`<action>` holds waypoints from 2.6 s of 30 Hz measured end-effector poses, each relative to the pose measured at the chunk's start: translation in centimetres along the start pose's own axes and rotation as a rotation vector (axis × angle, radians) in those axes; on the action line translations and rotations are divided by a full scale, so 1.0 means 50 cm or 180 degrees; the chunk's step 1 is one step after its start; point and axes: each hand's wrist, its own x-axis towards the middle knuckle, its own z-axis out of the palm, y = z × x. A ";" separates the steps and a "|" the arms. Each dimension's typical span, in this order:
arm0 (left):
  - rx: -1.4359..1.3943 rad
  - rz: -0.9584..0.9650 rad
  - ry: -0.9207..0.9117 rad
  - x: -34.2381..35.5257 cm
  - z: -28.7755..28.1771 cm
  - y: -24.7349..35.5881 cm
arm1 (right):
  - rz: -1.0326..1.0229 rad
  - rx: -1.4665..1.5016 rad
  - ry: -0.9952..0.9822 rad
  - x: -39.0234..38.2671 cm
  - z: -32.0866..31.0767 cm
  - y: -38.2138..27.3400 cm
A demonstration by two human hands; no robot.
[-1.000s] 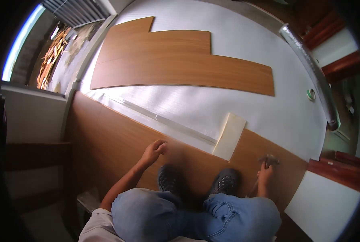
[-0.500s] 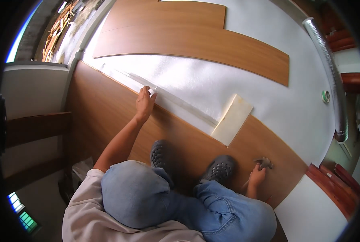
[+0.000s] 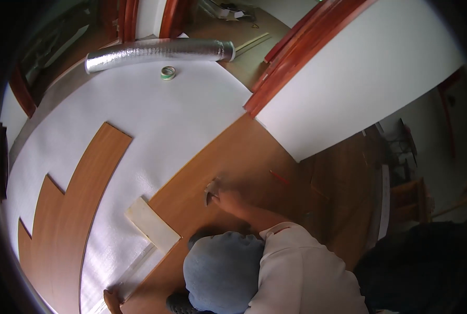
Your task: The recorder installs laminate wood flooring planks by measuring with a pencil, cutting them to size using a table saw, and tapping them into place with a hammer and tapping block.
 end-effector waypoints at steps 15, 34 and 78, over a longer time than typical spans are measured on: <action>-0.0693 -0.0965 -0.0523 -0.032 -0.069 0.154 | -0.0220 0.0145 -0.0555 0.000 -0.052 -0.034; -0.0445 -0.0951 -0.0345 -0.048 -0.083 0.181 | -0.1520 -0.0253 -0.0632 -0.047 0.068 -0.610; -0.7641 -0.1489 0.1891 0.207 -0.190 0.220 | -0.1206 0.0742 0.0222 -0.153 -0.032 -0.242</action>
